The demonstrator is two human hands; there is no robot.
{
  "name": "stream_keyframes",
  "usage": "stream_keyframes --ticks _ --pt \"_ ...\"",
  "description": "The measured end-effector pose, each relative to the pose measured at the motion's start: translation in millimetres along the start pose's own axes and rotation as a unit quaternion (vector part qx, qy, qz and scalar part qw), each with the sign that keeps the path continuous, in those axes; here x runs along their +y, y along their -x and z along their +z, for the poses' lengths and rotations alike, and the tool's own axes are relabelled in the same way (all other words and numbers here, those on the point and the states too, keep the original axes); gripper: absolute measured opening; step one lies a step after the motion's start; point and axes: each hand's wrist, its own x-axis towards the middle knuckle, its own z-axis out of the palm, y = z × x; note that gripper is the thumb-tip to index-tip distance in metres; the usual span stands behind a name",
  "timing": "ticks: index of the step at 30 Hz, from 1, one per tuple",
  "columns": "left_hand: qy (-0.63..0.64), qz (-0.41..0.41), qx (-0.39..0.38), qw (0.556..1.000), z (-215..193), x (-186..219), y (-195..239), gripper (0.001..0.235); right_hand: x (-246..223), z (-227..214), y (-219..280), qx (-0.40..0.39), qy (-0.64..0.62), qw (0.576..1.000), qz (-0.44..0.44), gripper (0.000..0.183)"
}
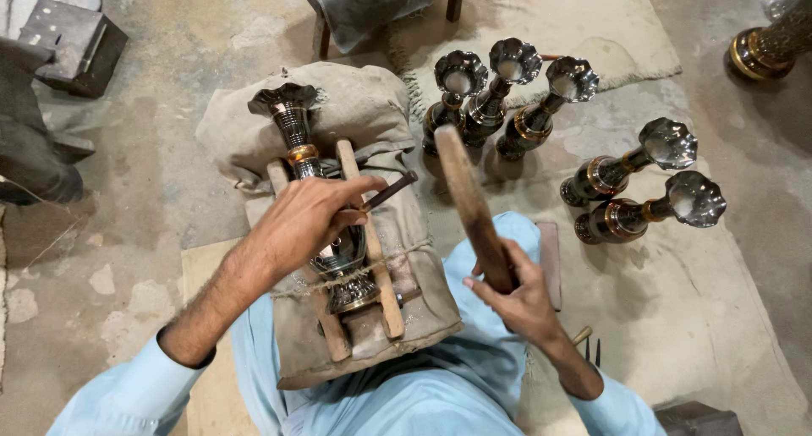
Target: The person uses a hammer and a metal punch to emboss a decorative pattern onto a silver-colored metal vase. The vase is held in a padded wooden jig on the person's lap. The person repeatedly strikes the punch to create a floral design.
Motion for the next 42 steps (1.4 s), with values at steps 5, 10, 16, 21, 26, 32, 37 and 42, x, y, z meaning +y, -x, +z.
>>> stream_keyframes --ticks 5,10,16,21,26,32,37,42 --pt "0.022 -0.009 0.012 1.0 -1 3 2 0.048 -23 -21 -27 0.005 -0.053 0.998 0.021 0.051" --pt "0.037 -0.037 0.024 0.998 -5 9 2 0.045 -37 -42 -48 -0.032 0.173 0.98 -0.093 0.079" --pt "0.066 -0.055 0.047 0.995 -7 15 6 0.042 -37 -39 -57 -0.032 0.223 0.972 -0.069 0.081" --pt "0.086 -0.085 0.056 0.991 -6 12 12 0.041 -44 -41 -65 -0.02 0.141 0.988 -0.067 0.081" --pt "0.11 -0.123 0.165 0.972 9 13 27 0.045 -63 -45 -70 -0.021 0.294 0.943 -0.155 0.073" --pt "0.132 -0.193 0.247 0.94 29 16 37 0.051 -69 -44 -88 -0.128 0.433 0.884 -0.118 0.076" --pt "0.137 -0.189 0.275 0.932 34 17 38 0.049 -89 -45 -125 -0.079 0.428 0.878 -0.2 0.069" --pt "0.113 -0.181 0.289 0.933 37 19 40 0.049 -136 -56 -154 -0.075 0.199 0.925 -0.314 0.075"
